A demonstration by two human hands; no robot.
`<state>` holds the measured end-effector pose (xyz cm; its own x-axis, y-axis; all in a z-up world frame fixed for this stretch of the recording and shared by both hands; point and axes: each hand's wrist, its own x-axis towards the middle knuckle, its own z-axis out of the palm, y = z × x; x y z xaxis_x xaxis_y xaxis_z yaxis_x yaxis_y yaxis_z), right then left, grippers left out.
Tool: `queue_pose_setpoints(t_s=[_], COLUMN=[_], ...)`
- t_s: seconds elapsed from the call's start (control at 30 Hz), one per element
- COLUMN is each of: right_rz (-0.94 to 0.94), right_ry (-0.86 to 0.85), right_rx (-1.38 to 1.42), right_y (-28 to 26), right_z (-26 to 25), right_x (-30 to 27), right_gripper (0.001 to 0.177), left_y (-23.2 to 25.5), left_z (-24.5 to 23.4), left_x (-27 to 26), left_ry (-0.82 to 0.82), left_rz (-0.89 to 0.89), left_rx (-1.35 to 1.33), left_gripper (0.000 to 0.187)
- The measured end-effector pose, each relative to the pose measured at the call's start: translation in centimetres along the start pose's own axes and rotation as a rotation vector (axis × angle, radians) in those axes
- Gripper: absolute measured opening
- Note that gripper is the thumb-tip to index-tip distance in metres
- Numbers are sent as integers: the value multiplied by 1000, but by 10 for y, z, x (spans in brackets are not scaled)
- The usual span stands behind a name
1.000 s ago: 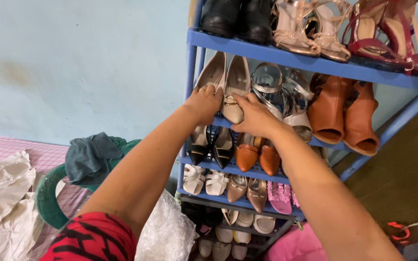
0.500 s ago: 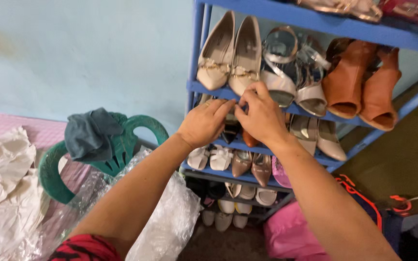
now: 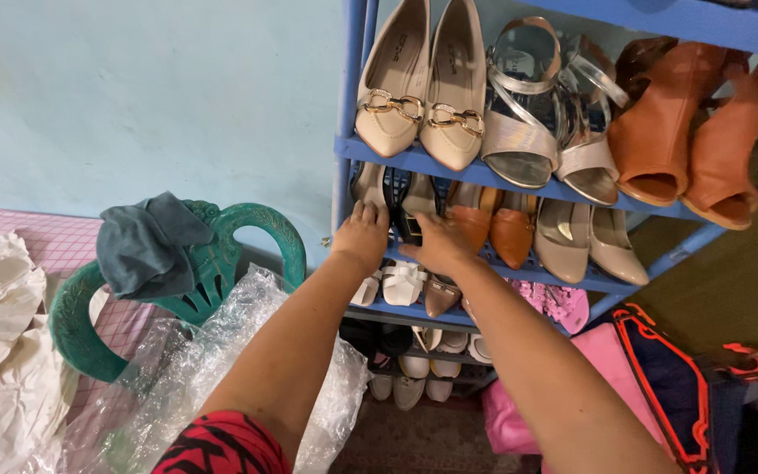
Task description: The person wraps a pair of pink sandals with bubble wrap on a green plastic chair. They smooth and fold the wrap around the shoes, then place the wrapped pair on a blue shoe rack.
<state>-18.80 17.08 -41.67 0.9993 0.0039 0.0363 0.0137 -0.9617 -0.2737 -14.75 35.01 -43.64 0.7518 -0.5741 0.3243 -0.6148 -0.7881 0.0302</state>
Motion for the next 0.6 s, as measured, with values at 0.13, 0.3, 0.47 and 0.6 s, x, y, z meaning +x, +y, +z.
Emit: queue_pose_setpoints(t_s=[0.13, 0.3, 0.47, 0.6], right_rz=[84, 147, 68, 197], right_ry=[-54, -67, 4, 119], right_rx=[6, -23, 30, 123], right_y=[-16, -43, -39, 10], right_z=[-8, -17, -17, -22], right_x=[-4, -26, -29, -31], right_gripper=[80, 79, 82, 67], left_y=[-7, -1, 7, 23], left_z=[12, 16, -3, -40], left_x=[2, -5, -13, -13], left_ry=[-109, -61, -47, -221], left_rz=[-19, -10, -44, -58], left_rx=[-46, -27, -40, -48], left_gripper=[65, 58, 66, 92])
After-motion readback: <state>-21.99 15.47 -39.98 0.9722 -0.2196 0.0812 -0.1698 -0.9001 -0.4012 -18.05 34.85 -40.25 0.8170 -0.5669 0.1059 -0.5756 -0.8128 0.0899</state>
